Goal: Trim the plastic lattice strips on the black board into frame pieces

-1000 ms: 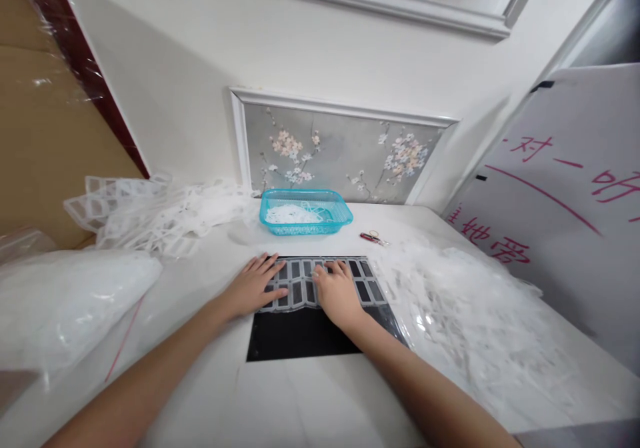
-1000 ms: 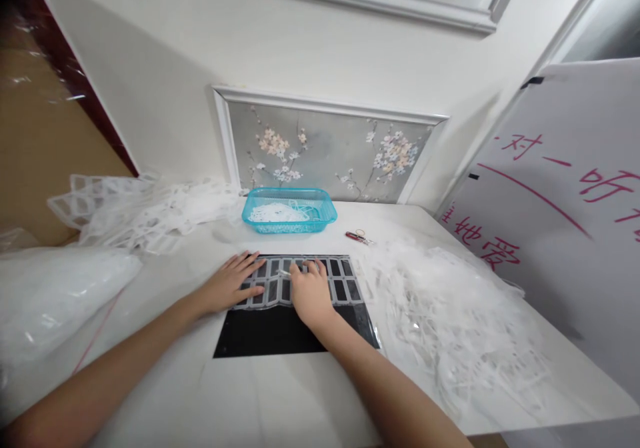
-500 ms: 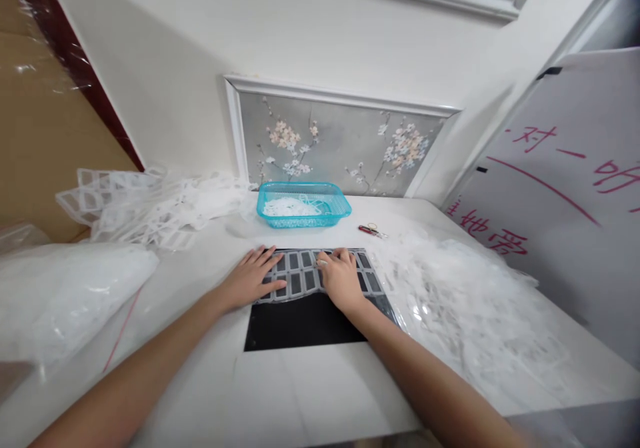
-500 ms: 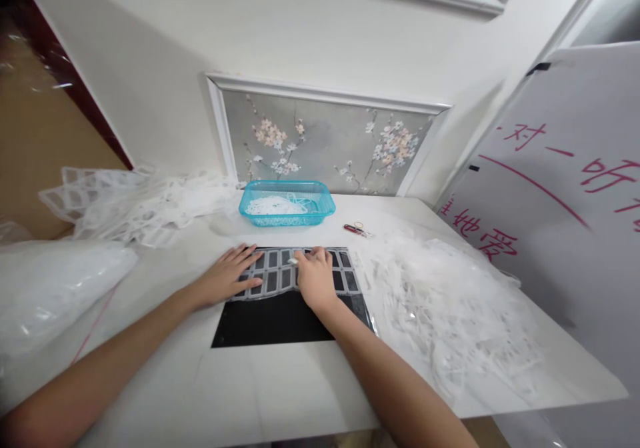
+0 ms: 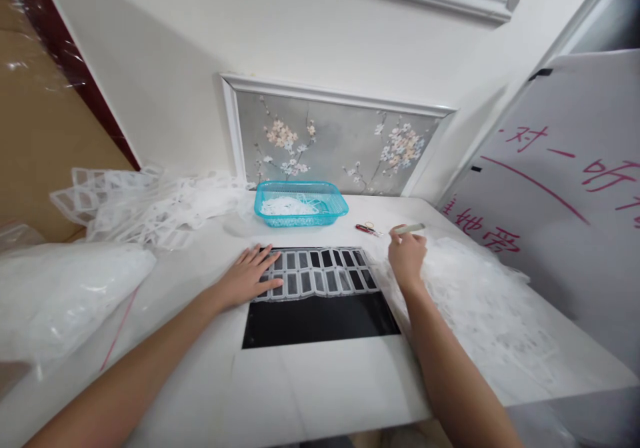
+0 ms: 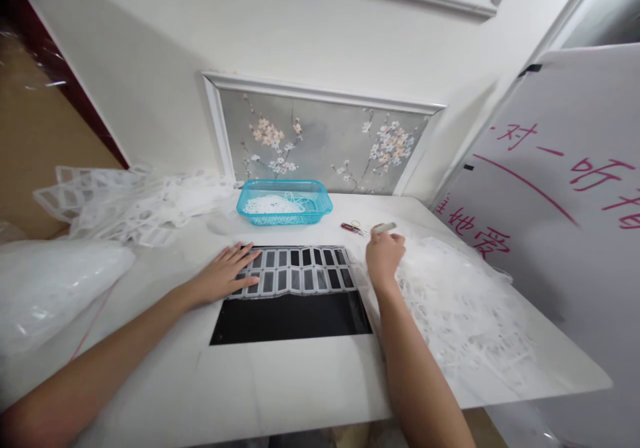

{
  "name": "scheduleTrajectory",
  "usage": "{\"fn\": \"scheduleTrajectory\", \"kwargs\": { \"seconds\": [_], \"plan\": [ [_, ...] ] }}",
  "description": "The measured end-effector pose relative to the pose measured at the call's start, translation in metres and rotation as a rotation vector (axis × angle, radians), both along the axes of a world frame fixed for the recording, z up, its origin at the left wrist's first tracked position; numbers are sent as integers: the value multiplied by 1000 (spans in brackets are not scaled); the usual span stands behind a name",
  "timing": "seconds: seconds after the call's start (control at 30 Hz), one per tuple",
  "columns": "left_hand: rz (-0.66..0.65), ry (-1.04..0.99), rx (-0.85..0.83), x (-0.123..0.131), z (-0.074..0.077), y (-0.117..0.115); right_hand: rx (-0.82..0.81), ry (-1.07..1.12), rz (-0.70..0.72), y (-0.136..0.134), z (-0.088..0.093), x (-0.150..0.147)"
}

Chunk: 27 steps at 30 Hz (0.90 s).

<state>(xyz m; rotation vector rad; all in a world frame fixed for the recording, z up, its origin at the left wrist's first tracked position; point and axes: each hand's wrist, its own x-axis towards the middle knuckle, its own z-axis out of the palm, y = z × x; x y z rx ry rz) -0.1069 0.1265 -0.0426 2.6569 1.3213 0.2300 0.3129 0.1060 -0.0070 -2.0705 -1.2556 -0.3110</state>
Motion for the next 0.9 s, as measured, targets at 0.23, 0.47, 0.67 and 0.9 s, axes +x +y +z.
{"fn": "scheduleTrajectory", "kwargs": {
  "seconds": [0.23,0.47,0.67,0.9],
  "plan": [
    [-18,-41,159,6,14,-6,134,98,-47,-9,8,20],
    [-177,-93,259,34,25,-28,154,157,515,-14,-8,-106],
    [-184,-25,164,42,14,-29,-80,205,695,-18,-29,-166],
    [-166,-54,111,39,11,-26,-128,272,694,-15,-29,-159]
  ]
}}
